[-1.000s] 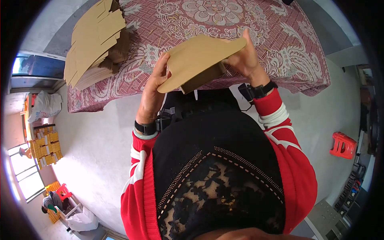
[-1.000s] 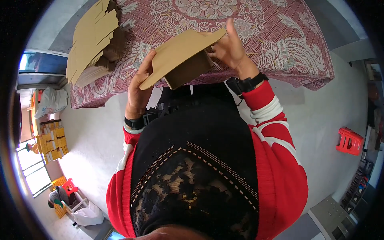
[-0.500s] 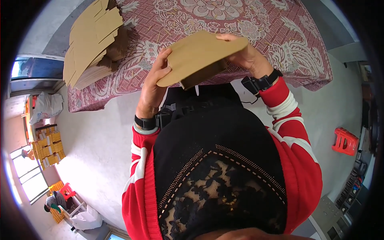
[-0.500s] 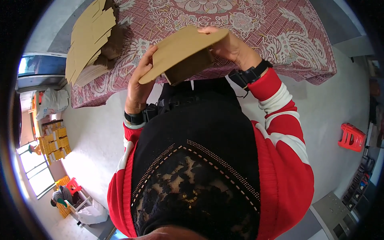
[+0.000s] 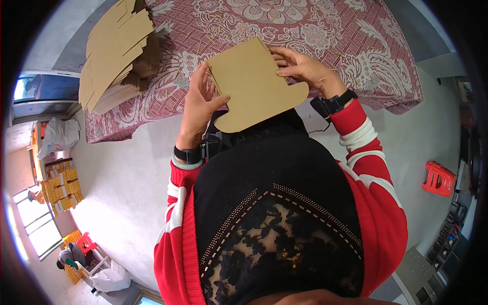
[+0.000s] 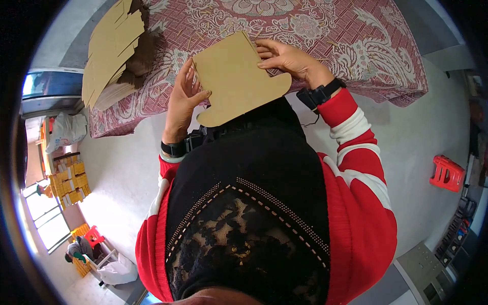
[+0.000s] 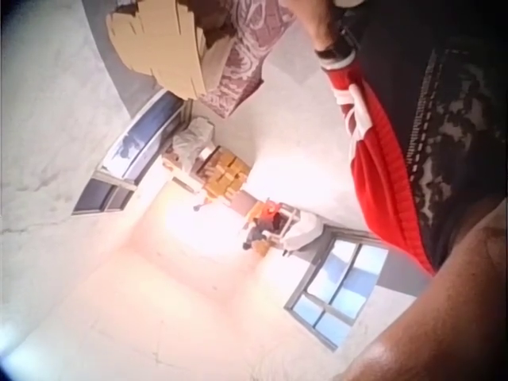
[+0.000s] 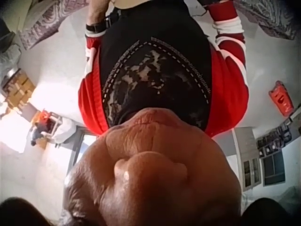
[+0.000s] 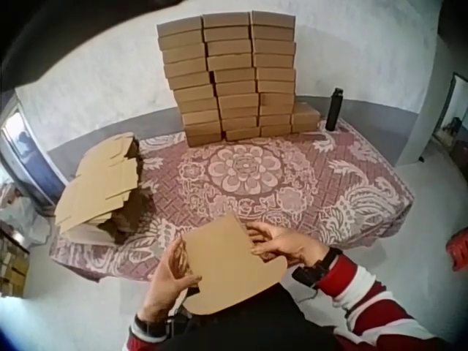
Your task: The person picks up a flat cardboard sheet from a stack and folds the sides and flaps by hand to form a box, then places it onto a stack and repeats the process.
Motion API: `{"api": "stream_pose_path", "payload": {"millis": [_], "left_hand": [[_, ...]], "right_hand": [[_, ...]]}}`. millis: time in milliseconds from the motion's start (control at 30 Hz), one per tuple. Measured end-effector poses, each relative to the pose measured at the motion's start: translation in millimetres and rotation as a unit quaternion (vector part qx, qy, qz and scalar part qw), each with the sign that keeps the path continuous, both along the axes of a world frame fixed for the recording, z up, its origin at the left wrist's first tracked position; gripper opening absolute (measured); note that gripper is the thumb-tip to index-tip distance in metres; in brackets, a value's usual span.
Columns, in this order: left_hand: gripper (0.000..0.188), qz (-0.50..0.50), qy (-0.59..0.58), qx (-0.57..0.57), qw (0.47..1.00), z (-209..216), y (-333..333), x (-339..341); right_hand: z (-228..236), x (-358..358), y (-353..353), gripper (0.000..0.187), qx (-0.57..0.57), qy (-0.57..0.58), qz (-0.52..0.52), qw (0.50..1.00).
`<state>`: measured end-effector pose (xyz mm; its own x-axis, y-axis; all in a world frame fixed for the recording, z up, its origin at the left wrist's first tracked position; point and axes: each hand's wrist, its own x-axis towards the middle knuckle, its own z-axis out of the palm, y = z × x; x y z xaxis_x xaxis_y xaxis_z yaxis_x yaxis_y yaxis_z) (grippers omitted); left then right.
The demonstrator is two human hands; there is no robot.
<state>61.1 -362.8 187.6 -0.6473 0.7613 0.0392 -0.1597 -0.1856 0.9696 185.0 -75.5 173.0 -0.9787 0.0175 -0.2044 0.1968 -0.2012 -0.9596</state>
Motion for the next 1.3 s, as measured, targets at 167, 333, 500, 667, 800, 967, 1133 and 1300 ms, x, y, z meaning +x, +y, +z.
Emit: {"api": "stream_pose_path", "payload": {"millis": [167,333,500,667,800,967,1133,1300], "left_hand": [[0.101,-0.014,0.015,-0.058,0.998,-10,0,-8],[0.107,-0.011,0.093,-0.13,0.987,-11,3,-18],[0.098,0.033,0.276,-0.204,0.939,-18,15,-50],[0.076,-0.028,0.505,-0.215,0.835,-4,38,-94],[0.066,-0.107,0.449,-0.267,0.846,13,55,-96],[0.061,-0.112,0.392,-0.3,0.863,12,51,-77],[0.064,-0.032,0.251,-0.184,0.95,-4,31,-56],[0.07,0.037,0.128,-0.105,0.985,0,12,-30]], "right_hand": [[14,-6,-3,0.079,0.096,-0.001,0.041,0.995],[5,-1,-5,0.074,0.14,0.008,0.018,0.99],[2,21,-6,0.053,0.048,-0.012,-0.147,0.988],[-7,77,-14,0.042,0.053,-0.025,-0.305,0.951],[-22,120,-37,0.036,0.024,-0.144,-0.199,0.969],[-8,93,-89,0.024,0.063,-0.054,-0.179,0.98],[37,51,-65,0.024,0.03,0.053,-0.268,0.961],[118,22,-63,0.017,0.349,0.203,-0.259,0.877]]}}
